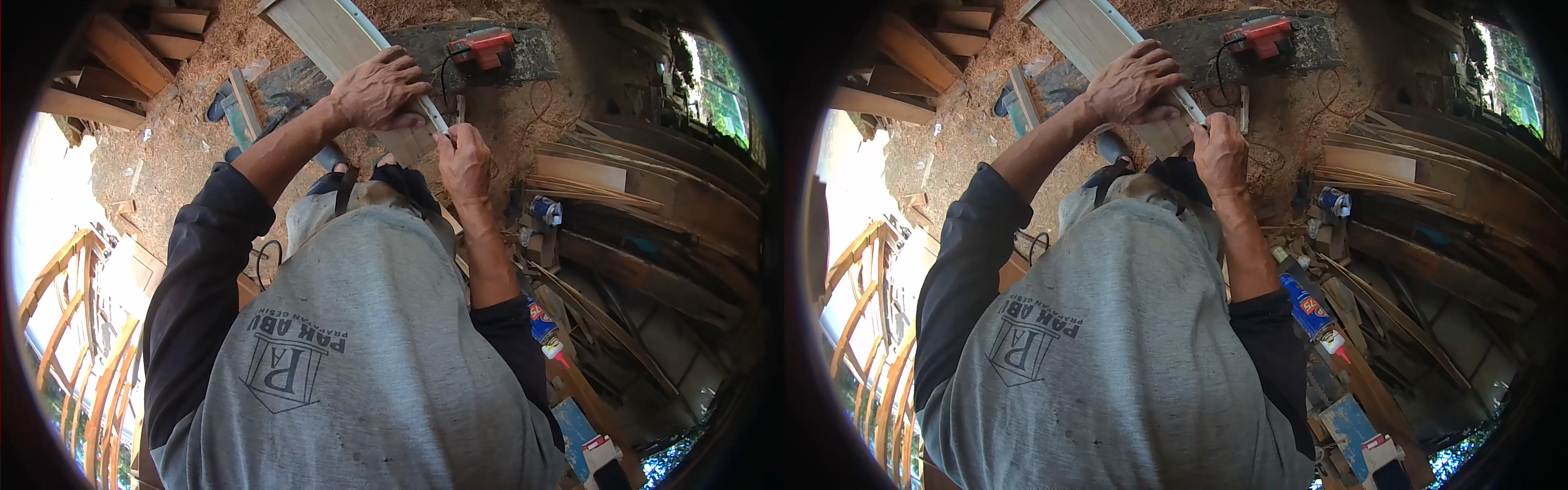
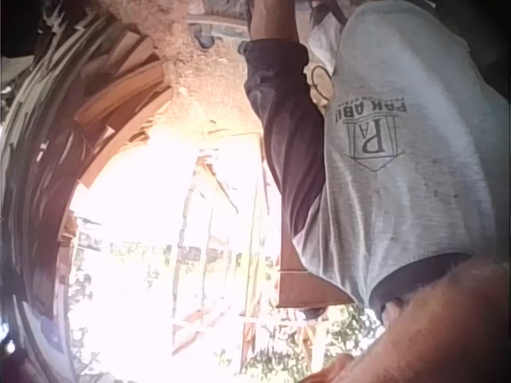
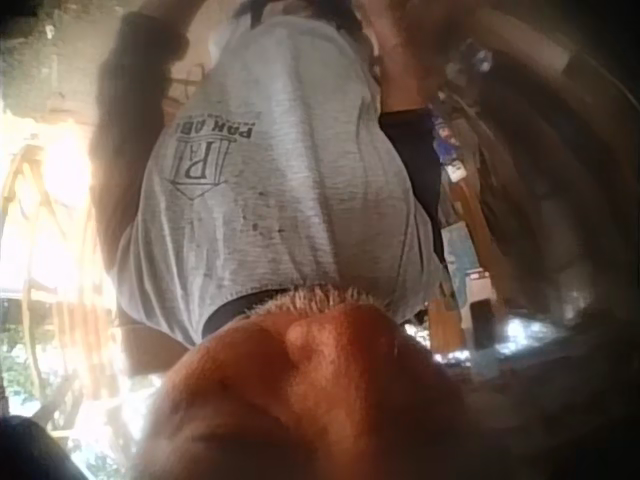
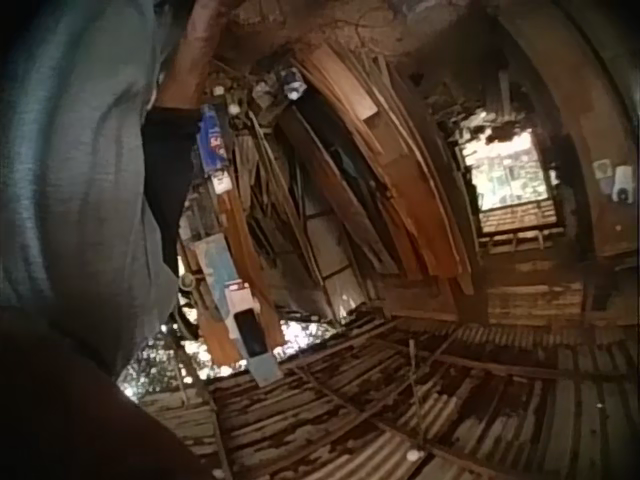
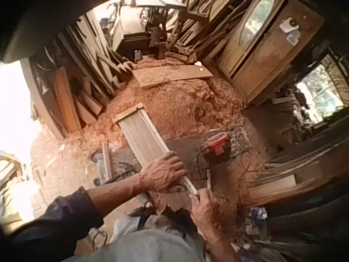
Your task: The person measures a wooden drawer component with a ruler and marks it with a pencil. They position a metal runner on the side of the drawer and secure it using a power drill and pliers.
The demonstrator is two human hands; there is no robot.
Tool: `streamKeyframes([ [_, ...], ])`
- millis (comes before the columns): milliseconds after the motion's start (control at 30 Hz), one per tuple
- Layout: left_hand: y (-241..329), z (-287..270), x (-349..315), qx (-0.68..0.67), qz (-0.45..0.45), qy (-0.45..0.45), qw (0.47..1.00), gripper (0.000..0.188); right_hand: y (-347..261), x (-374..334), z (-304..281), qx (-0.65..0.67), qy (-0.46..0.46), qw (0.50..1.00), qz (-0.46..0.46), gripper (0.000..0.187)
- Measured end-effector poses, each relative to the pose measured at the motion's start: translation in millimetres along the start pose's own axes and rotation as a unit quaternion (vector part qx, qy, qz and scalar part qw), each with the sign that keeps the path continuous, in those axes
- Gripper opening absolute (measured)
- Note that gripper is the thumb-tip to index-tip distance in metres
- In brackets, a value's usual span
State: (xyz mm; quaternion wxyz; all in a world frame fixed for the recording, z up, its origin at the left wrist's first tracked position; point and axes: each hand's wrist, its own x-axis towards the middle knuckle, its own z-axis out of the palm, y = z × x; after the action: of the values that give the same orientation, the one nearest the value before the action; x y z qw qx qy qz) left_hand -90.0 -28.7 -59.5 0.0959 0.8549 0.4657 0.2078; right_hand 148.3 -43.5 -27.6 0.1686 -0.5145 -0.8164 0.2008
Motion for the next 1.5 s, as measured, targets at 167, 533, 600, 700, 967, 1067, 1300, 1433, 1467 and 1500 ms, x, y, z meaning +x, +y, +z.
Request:
streamKeyframes([
  [167,2.0,-1.5,-1.2,-0.003,-0.004,-0.003,1.000,0.056,13.1,14.9,-19.8,0.006,-0.100,0.976,-0.195,0.021],
  [533,0.5,-0.3,0.9,0.000,-0.005,-0.011,1.000,0.057,2.5,29.1,-20.9,-0.250,-0.205,0.929,-0.179,0.037],
  [600,0.3,3.1,-0.4,0.004,-0.001,0.000,1.000,0.057,1.9,33.2,-22.1,-0.293,-0.252,0.910,-0.149,0.042],
  [700,-1.4,-1.7,-0.1,0.009,-0.007,-0.001,1.000,0.056,3.2,39.0,-25.2,-0.283,-0.255,0.910,-0.164,0.039],
  [967,-1.9,-2.9,-0.2,-0.009,-0.009,-0.016,1.000,0.054,12.9,50.1,-37.0,-0.226,-0.222,0.876,-0.363,0.033],
  [1067,-1.9,-3.7,1.4,-0.006,0.002,-0.005,1.000,0.052,18.4,55.9,-35.6,-0.234,-0.283,0.880,-0.302,0.035],
  [1300,0.7,-1.6,-1.3,-0.020,-0.005,-0.013,1.000,0.053,7.8,38.0,-33.4,-0.265,-0.246,0.914,-0.184,0.041],
  [1433,-0.5,-4.6,-2.5,-0.009,-0.010,-0.021,1.000,0.053,5.4,52.2,-39.1,-0.212,-0.232,0.903,-0.292,0.037],
  [1467,-0.5,-5.0,-2.8,-0.006,-0.011,-0.025,1.000,0.052,10.5,53.6,-37.7,-0.196,-0.245,0.891,-0.327,0.037],
  [1500,-0.4,-5.1,-3.5,-0.007,-0.011,-0.024,1.000,0.052,14.3,51.5,-35.2,-0.197,-0.246,0.891,-0.328,0.037],
])
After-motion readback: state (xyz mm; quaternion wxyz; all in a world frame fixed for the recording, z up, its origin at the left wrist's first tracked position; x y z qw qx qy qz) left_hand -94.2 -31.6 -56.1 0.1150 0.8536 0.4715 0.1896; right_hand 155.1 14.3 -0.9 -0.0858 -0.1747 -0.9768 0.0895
